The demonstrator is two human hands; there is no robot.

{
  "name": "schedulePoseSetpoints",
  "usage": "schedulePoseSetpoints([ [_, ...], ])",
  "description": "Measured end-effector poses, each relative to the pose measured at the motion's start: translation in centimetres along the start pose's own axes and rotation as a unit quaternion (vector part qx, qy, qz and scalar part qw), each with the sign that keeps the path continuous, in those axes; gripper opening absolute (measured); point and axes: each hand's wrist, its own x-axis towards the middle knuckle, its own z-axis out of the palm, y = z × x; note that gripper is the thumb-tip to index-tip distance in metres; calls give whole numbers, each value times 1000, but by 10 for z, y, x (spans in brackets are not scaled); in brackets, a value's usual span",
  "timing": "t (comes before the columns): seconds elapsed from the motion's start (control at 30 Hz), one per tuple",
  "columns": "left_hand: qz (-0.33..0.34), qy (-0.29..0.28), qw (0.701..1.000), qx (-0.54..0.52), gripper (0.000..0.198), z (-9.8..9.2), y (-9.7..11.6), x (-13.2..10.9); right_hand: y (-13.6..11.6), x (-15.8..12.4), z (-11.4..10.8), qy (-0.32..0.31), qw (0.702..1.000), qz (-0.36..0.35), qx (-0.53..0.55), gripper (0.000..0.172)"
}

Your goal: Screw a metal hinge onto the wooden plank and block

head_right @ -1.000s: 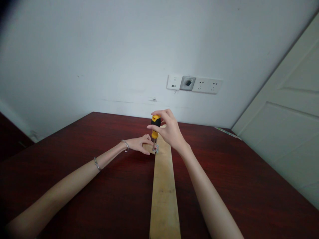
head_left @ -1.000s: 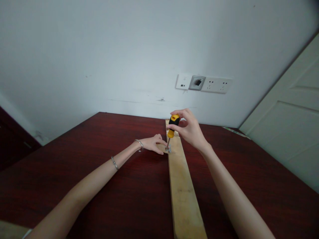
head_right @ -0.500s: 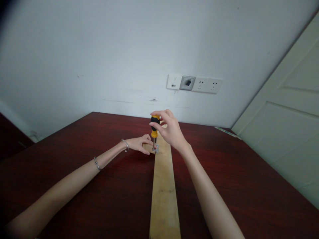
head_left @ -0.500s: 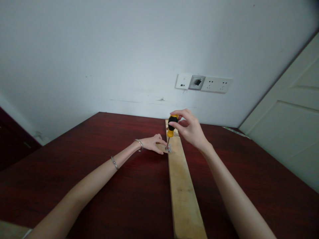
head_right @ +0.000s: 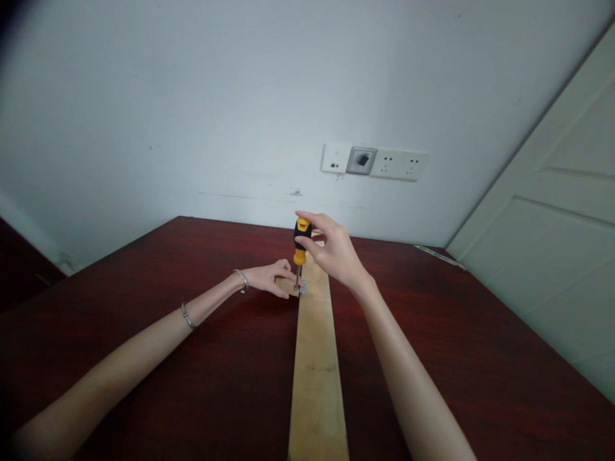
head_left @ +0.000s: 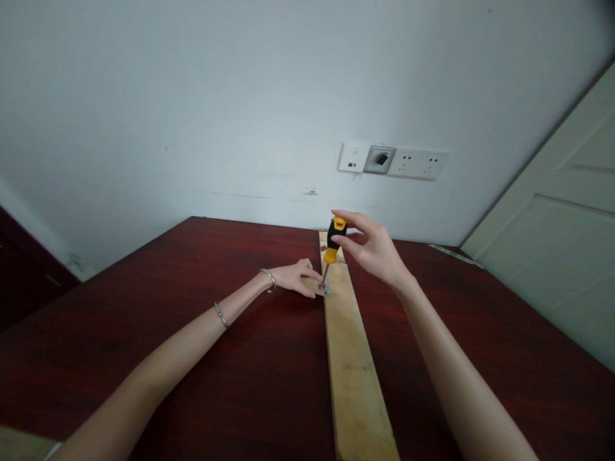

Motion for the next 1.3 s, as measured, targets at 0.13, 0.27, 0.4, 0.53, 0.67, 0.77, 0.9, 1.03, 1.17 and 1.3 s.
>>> schedulePoseSetpoints([
  [0.13, 2, 6, 1000, -4, 49, 2, -2, 0, -4, 1, -3, 37, 999, -9, -28, 39],
  [0.27, 5, 0, 1000, -2, 51, 1, -2, 0, -8, 2, -7, 51, 998, -18, -40, 38],
  [0.4, 3, -11, 1000, 4, 55, 0, -2, 0, -9, 2, -12, 85, 995, -16, -42, 39],
  [0.53, -8, -19, 1000, 10, 71, 0, 0, 1, -10, 2, -19, 112, 992, -15, -48, 39],
  [0.67, -38, -18, 999, 14, 96, 0, 3, 1, -10, 3, -22, 128, 990, -17, -54, 39],
  [0.77, -53, -20, 998, 20, 102, 2, 5, 1, -10, 3, -23, 132, 990, -18, -49, 39],
  [0.9, -63, -13, 997, 32, 107, 5, 6, 1, -10, 3, -24, 138, 989, -18, -45, 39],
  [1.03, -62, -2, 997, 43, 114, 7, 7, 1, -8, 4, -26, 145, 989, -19, -33, 39],
  [1.17, -66, -14, 996, 58, 117, 8, 7, 2, -5, 4, -28, 154, 988, -19, -20, 39],
  [1.3, -69, -16, 996, 58, 117, 7, 7, 1, -4, 5, -29, 164, 986, -12, -17, 39],
])
